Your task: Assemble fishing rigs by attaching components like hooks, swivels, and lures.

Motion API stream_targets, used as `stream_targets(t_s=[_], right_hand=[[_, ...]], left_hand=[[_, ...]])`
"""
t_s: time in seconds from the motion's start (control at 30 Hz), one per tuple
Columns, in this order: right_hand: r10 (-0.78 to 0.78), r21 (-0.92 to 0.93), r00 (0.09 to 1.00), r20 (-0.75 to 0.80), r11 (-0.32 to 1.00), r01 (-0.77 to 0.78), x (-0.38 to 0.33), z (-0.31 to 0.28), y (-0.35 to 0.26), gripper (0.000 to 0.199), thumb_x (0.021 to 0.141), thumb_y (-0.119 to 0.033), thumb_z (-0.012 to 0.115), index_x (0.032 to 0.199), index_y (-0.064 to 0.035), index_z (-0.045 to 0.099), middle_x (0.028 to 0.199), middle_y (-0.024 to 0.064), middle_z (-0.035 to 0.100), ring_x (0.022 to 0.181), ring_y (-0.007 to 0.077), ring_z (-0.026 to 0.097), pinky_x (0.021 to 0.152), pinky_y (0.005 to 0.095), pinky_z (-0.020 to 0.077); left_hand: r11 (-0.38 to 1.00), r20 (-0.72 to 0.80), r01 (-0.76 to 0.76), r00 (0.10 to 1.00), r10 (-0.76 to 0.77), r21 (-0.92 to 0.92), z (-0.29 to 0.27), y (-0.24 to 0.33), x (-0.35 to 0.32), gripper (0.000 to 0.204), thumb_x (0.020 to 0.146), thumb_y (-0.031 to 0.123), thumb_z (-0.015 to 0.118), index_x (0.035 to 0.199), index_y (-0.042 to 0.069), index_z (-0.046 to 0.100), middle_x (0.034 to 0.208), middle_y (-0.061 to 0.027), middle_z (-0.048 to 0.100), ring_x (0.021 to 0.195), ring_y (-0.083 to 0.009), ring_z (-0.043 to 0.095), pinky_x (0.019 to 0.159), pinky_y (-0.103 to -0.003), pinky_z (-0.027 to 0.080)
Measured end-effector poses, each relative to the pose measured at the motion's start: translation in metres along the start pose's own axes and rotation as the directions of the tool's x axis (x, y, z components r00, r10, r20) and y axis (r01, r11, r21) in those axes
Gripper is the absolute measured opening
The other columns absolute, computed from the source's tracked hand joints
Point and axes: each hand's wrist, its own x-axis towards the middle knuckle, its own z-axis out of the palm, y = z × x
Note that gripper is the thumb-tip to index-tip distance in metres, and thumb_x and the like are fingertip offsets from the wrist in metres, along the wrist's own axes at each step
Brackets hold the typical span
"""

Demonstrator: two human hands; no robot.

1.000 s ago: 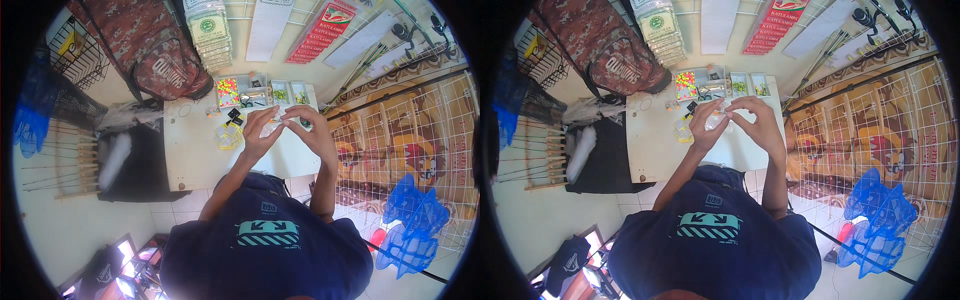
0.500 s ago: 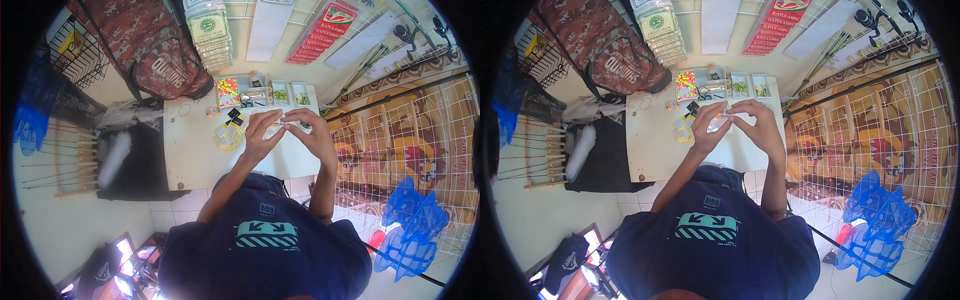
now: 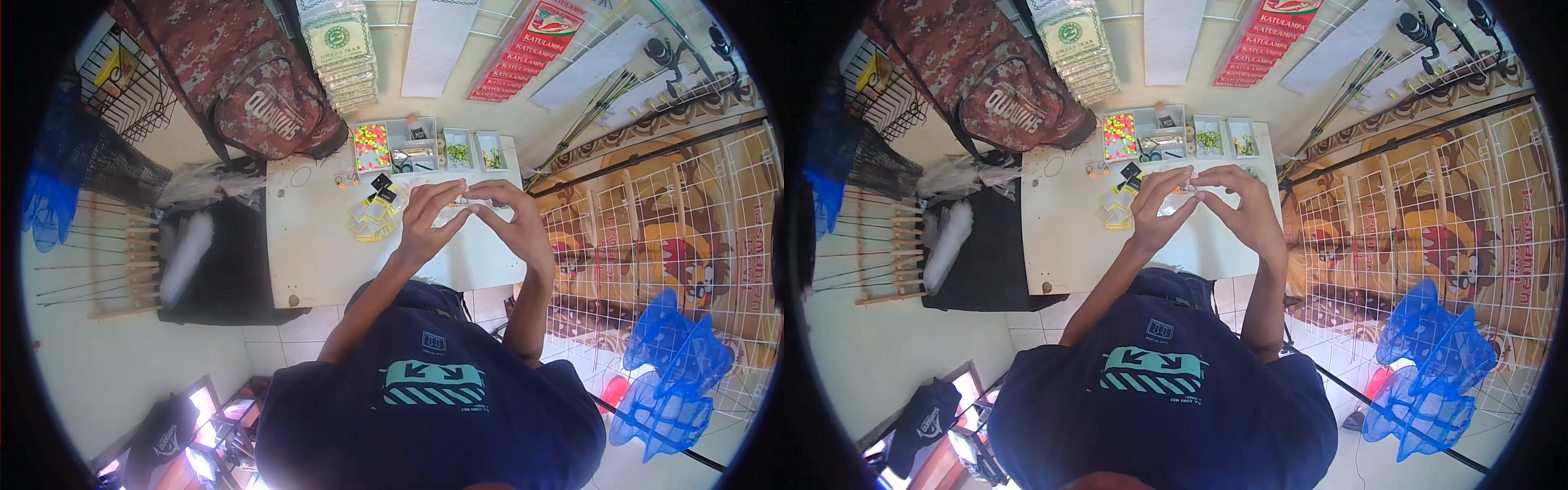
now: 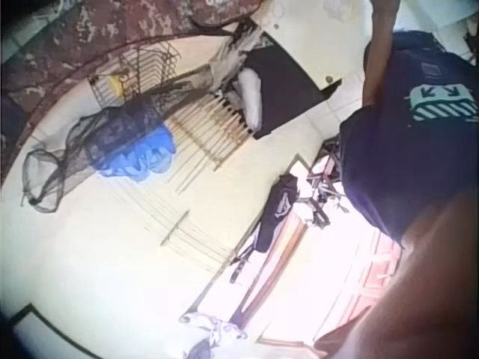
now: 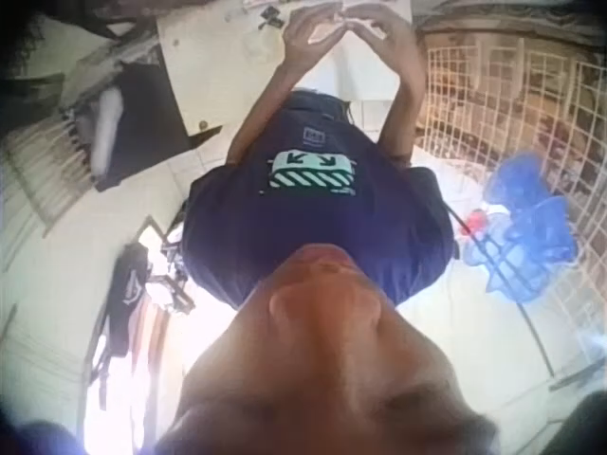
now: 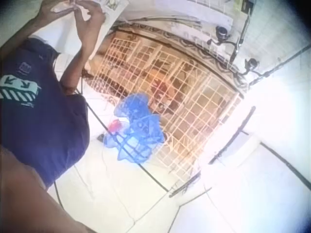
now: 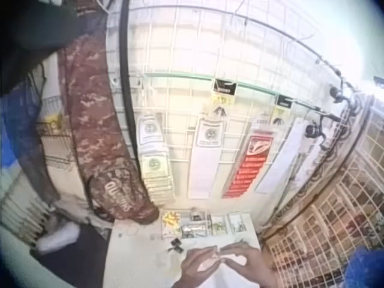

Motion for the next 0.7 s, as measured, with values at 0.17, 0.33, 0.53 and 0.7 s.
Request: stream_targets(t_s=[0.17, 0.33, 0.53, 0.7], right_hand=[[-0.007, -0.006, 1.0, -0.018, 1.0, 0.007, -0.002, -0.002, -0.001, 0.018, 0.083, -0.015, 0.07, 0.1, -0.0096, 0.072, 0.101, 0.0037, 0.069, 0.091, 0.0163, 0.061, 0.075, 0.0306, 0.0449], [0.022, 0.002, 0.999, -0.038, 1.0, -0.022, -0.006, 0.0, -0.004, 0.017, 0.082, -0.015, 0.07, 0.099, -0.0093, 0.071, 0.1, 0.0028, 0.069, 0.091, 0.0165, 0.061, 0.075, 0.0312, 0.045], [0.009, -0.005, 1.0, 0.01, 1.0, -0.009, -0.004, 0.008, -0.001, 0.016, 0.083, -0.011, 0.069, 0.098, -0.0092, 0.072, 0.1, 0.0036, 0.07, 0.091, 0.0169, 0.061, 0.074, 0.03, 0.0438], [-0.003, 0.026, 1.0, -0.026, 1.0, 0.004, -0.006, 0.01, 0.003, 0.015, 0.083, -0.009, 0.068, 0.097, -0.0081, 0.073, 0.099, 0.0055, 0.069, 0.091, 0.0172, 0.061, 0.071, 0.0302, 0.0433]], left_hand=[[1.0, 0.0, -0.006, 1.0, 0.006, 0.003, 0.0, 0.001, 0.0, 0.043, 0.069, 0.004, 0.081, 0.109, 0.003, 0.065, 0.109, -0.011, 0.067, 0.096, -0.0232, 0.063, 0.082, -0.033, 0.048], [1.0, -0.004, -0.01, 1.0, 0.01, -0.017, -0.001, 0.002, -0.002, 0.044, 0.069, 0.003, 0.081, 0.109, 0.003, 0.064, 0.11, -0.0114, 0.067, 0.097, -0.0239, 0.063, 0.083, -0.033, 0.048], [1.0, 0.021, -0.016, 1.0, 0.016, -0.006, -0.005, 0.002, -0.003, 0.044, 0.069, 0.001, 0.079, 0.11, 0.003, 0.064, 0.109, -0.0115, 0.067, 0.095, -0.023, 0.063, 0.081, -0.033, 0.046], [1.0, 0.039, -0.019, 0.999, 0.019, -0.017, -0.004, 0.004, 0.0, 0.045, 0.069, 0.0, 0.079, 0.111, 0.003, 0.064, 0.11, -0.0119, 0.066, 0.096, -0.0236, 0.063, 0.081, -0.033, 0.047]])
